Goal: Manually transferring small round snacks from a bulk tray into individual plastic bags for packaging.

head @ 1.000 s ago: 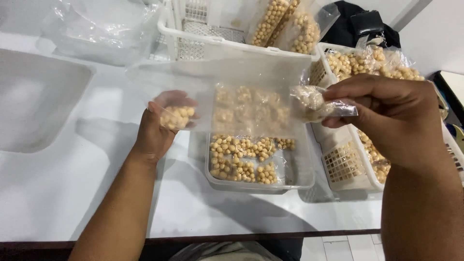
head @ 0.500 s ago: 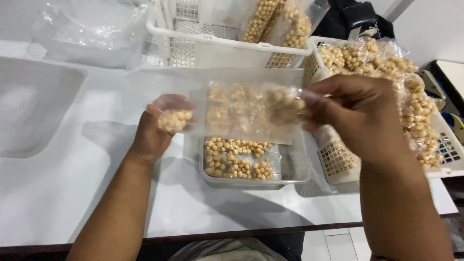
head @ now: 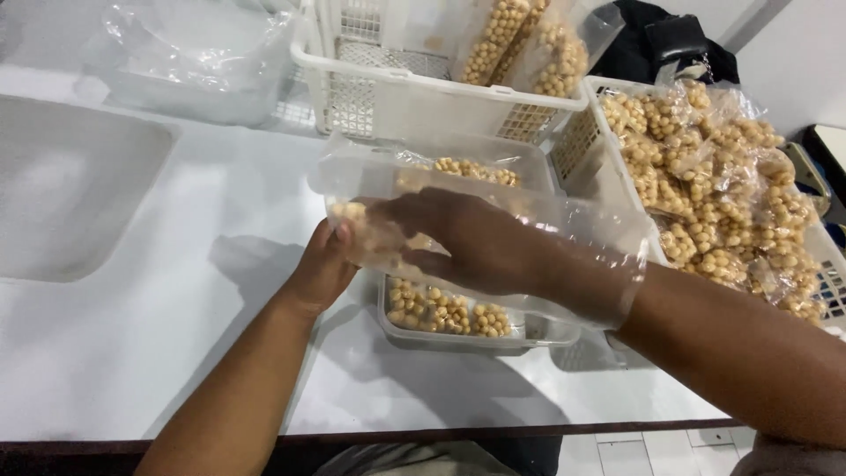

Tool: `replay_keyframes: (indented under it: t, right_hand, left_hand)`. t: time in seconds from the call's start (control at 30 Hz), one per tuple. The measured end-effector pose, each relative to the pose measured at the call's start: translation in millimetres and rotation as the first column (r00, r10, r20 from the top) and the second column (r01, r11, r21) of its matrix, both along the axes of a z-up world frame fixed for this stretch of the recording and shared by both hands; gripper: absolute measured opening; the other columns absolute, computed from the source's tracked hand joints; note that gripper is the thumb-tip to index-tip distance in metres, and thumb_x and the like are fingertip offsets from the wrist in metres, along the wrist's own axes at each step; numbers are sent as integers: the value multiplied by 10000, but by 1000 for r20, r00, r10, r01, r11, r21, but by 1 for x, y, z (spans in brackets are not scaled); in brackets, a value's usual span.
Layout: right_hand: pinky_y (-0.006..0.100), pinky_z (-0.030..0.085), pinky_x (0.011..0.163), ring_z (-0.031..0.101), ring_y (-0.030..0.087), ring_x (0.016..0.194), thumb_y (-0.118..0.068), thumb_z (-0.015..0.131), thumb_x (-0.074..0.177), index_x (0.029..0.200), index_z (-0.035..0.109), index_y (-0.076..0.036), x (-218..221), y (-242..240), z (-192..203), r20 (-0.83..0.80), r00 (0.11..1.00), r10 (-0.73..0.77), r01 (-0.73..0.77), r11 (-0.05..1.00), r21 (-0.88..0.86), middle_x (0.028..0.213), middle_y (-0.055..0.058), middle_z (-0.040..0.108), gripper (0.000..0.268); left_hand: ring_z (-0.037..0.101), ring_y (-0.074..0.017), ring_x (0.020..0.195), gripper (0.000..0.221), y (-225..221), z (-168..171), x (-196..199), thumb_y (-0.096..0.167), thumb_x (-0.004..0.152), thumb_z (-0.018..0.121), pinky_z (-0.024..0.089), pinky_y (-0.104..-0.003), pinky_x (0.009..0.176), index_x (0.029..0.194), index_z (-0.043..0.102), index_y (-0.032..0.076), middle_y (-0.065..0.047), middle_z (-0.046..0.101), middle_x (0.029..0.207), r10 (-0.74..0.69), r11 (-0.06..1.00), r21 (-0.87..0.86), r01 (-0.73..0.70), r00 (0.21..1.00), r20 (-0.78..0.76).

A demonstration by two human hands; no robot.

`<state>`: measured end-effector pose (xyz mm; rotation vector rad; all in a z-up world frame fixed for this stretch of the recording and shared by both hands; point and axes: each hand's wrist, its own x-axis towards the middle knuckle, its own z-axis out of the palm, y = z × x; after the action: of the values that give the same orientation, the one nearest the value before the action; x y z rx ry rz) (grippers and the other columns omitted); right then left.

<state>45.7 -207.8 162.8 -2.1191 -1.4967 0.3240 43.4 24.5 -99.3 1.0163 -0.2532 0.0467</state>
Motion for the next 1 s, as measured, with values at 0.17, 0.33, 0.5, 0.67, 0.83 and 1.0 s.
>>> replay_keyframes:
  t: [0.17,0.33,0.5,0.67,0.83,1.0]
  right_hand:
    - [734,622,1117,670,613,1440,-86,816,1062,1610,656,43,1,20,-7,260,962,79,-60,995,-81,1634,379,632,585]
    - [664,618,1188,731,502,1432,-180,714,1141,1661,634,-80,8,25,-10,270,949,163,-140,985,-104,1578,289,701,536]
    - [673,580,1223,697,512,1497,-217,556,1192,1762,510,-94,25,18,-8,-56,982,181,-184,981,-54,1676,269,666,585]
    - [705,469,1306,521,538,1634,-210,464,1229,1834,345,-82,22,-6,6,-139,966,217,-223,974,-32,1823,294,477,629]
    - [710,257,1438,252,509,1794,-136,421,1251,1887,168,-76,18,-40,10,-213,941,263,-272,962,-15,1979,292,192,687]
    - [493,573,1192,661,352,1445,-165,507,1199,1559,586,8,10,-89,60,-161,980,117,-127,990,-55,1572,218,638,407]
  left_hand:
    - [836,-325,1276,981,-9,43,-19,860,994,676,700,-593,1122,1571,679,66,-183,832,1385,11,996,87,-13,1000,17]
    - [837,-319,1241,945,-10,73,-28,852,1006,682,681,-590,1158,1519,694,58,-205,843,1340,56,995,84,-59,997,44]
    - [830,-178,1185,923,0,57,-22,850,968,757,691,-442,1116,1509,717,104,-74,864,1263,155,981,111,-158,987,32]
    - [827,-123,1131,907,0,72,-25,774,932,848,718,-369,1051,1554,694,132,-59,852,1259,187,978,86,-192,980,62]
    - [839,-106,1146,872,3,54,-14,776,1037,719,719,-333,1055,1598,658,111,-62,862,1273,280,960,-18,-281,959,-34]
    - [783,-238,1105,709,32,44,-3,626,1099,674,650,-383,950,1522,690,57,-141,813,1273,318,939,-124,-322,947,-57]
